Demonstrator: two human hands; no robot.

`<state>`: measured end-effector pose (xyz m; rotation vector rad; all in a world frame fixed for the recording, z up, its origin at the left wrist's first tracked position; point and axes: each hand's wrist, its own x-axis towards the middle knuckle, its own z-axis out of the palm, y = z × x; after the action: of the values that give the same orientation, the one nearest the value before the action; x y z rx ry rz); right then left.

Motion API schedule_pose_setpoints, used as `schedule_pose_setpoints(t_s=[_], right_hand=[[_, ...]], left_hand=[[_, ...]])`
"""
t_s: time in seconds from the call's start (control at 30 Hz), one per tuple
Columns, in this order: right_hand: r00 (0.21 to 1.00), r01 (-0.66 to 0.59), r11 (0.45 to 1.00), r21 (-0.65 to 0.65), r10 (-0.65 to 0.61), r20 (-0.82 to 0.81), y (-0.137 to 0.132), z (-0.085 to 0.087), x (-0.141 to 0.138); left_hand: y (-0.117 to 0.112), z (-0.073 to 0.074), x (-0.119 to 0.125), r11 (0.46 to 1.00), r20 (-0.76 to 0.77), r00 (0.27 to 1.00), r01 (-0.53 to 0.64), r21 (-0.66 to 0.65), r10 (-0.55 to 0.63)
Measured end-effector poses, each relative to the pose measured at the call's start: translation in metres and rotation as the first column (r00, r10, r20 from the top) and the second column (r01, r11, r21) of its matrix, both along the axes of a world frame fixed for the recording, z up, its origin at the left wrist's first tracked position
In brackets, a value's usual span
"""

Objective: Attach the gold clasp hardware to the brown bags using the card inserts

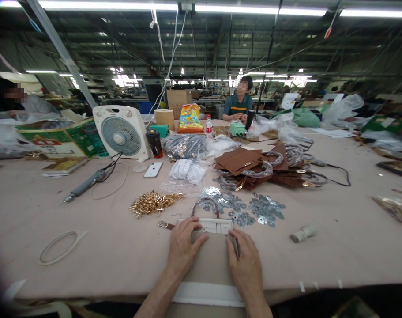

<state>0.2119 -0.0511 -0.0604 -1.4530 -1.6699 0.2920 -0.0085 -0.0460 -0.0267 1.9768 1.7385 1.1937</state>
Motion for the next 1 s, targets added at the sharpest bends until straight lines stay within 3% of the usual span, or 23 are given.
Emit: schedule_pose_setpoints(t_s=[0.5, 0.73, 0.83, 1.0], right_hand=[[1.0, -0.01, 0.999, 0.037, 0.009, 0.022, 0.0, -0.003, 0.0], [0.981, 0.006, 0.963, 0.269, -0.057, 0.183, 0.0, 0.001, -0.008], [0.977, -0.085, 0.952, 0.294, 0.021, 0.214, 0.003, 0.006, -0.016], [0.962, -0.241, 0.953, 0.184, 0.209, 0.178, 0.015, 0.011, -0.035]], left_hand=[[0.004, -0.005, -0.004, 1.0, 0.012, 1.0, 0.011, 0.028, -0.011], [0.003, -0.006, -0.004, 0.999, 0.022, 1.0, 0.006, 0.044, -0.007], [0.003, -0.006, -0.003, 0.998, 0.022, 1.0, -0.001, 0.058, 0.0], [0.003, -0.003, -0.003, 0.998, 0.006, 1.0, 0.015, 0.069, -0.015]])
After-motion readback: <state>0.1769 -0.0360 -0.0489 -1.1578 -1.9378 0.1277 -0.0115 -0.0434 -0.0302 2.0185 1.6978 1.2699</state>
